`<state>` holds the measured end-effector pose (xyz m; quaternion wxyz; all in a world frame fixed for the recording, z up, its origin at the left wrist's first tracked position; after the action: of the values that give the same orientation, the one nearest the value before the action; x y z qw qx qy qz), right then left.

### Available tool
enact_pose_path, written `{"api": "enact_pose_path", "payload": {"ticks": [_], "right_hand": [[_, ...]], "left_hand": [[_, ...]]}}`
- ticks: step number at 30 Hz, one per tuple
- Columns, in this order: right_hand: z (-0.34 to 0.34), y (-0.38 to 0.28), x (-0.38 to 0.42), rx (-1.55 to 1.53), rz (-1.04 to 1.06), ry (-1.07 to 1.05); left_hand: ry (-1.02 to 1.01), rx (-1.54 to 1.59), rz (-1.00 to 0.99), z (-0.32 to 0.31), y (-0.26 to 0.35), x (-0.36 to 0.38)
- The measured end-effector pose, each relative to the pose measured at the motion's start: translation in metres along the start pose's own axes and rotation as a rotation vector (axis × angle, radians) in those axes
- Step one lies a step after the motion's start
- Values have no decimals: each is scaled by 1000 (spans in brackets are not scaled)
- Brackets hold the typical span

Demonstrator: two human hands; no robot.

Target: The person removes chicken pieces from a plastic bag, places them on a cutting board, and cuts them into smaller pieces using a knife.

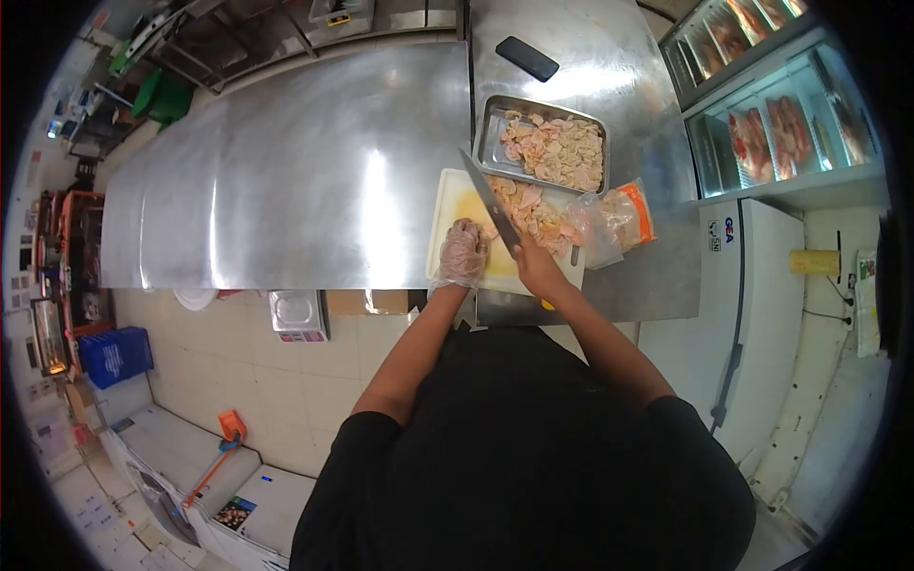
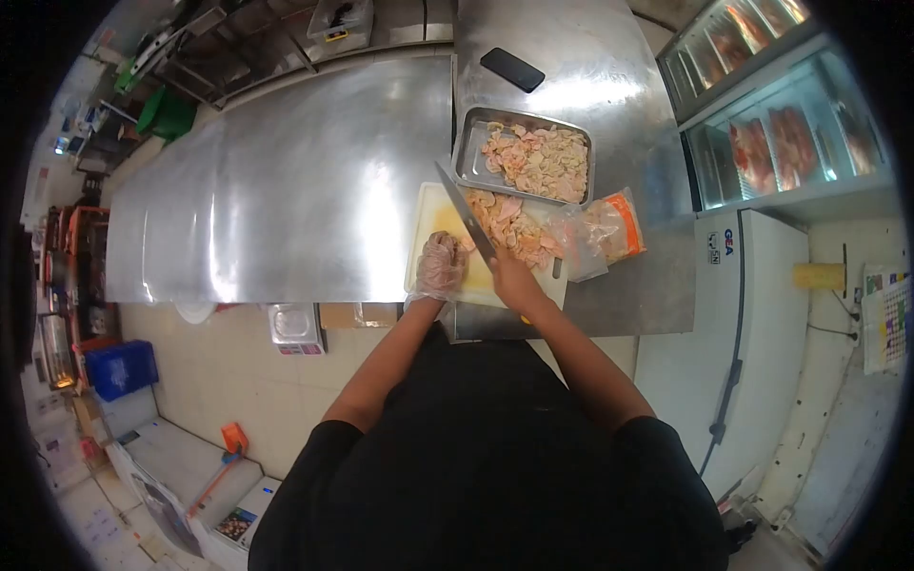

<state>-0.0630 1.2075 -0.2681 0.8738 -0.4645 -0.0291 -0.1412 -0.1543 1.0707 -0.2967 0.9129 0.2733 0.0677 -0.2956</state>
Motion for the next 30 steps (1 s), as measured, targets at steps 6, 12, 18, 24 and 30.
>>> {"api": "enact_pose_path", "payload": {"ticks": [6, 12, 18, 24, 30], "right_hand": [[31, 22, 56, -31, -149, -144], [40, 39, 68, -16, -72, -165], [81, 36, 72, -225, -21, -26], [117, 63, 87, -299, 24, 104], [140, 87, 115, -531, -140, 232]], "left_hand": [[-160, -13, 219, 1, -30, -7], [19, 62, 271, 18, -20, -6], [-106, -138, 9, -12, 26, -21], [-171, -34, 338, -18, -5, -53], [-65, 303, 342, 6, 33, -148]]}}
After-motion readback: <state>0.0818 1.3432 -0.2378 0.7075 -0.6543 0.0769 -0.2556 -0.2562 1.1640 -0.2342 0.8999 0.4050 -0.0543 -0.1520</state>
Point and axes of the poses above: each hand's wrist, its own x-axis away from the middle knuckle, its own z-axis out of the back of the hand, y = z × x, the point moved 6 cm from there along -x, towards the middle knuckle, and after that the axes turned 9 degrees about -x, right-handed, at the moved point
